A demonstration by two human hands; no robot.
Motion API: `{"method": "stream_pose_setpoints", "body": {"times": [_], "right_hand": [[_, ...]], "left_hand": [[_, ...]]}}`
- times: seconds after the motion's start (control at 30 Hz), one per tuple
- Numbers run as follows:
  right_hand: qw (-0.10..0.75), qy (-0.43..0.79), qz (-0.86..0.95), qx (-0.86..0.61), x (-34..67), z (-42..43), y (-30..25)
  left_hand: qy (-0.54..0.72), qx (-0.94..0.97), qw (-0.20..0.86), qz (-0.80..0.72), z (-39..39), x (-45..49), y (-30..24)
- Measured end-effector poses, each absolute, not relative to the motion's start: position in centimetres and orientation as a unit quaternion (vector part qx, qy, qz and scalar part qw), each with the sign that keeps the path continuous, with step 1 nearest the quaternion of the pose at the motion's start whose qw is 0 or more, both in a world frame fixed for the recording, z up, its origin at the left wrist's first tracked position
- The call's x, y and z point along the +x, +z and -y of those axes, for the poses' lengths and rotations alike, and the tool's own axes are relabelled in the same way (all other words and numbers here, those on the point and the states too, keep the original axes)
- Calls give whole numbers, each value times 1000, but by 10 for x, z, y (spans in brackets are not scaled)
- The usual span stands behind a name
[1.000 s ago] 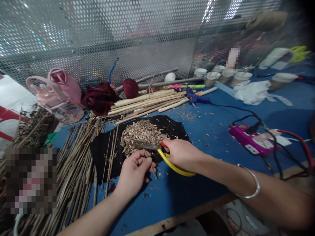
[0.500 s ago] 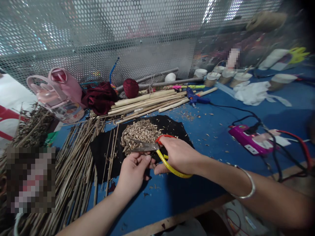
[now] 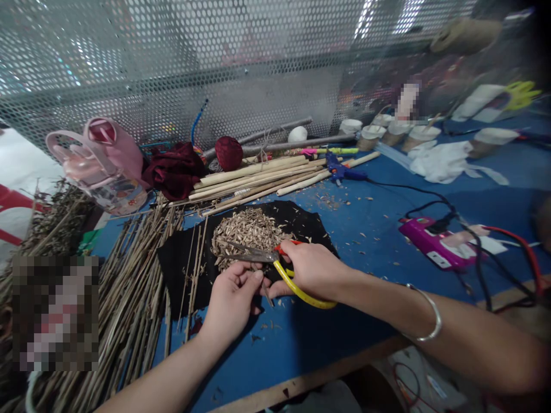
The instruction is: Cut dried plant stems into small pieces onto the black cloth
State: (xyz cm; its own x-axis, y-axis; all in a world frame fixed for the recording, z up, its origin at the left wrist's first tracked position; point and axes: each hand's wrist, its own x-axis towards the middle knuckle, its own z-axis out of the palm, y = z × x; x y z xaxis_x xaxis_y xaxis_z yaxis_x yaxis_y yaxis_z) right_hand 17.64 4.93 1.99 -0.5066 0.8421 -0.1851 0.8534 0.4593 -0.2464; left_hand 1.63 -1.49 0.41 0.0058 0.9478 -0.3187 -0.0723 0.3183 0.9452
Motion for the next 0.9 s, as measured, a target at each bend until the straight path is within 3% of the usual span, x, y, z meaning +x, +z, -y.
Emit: {"method": "stream_pose_setpoints", "body": {"times": [0.47, 0.77, 0.9], "right_hand": [[10, -171, -853, 493, 179, -49, 28], [-45, -179, -864, 468, 175, -47, 20], [-15, -161, -861, 482, 175, -48, 17]], "left_hand": [[478, 368, 568, -561, 12, 13, 1], [458, 380, 578, -558, 11, 14, 3], [461, 383, 571, -560, 12, 14, 2]]}}
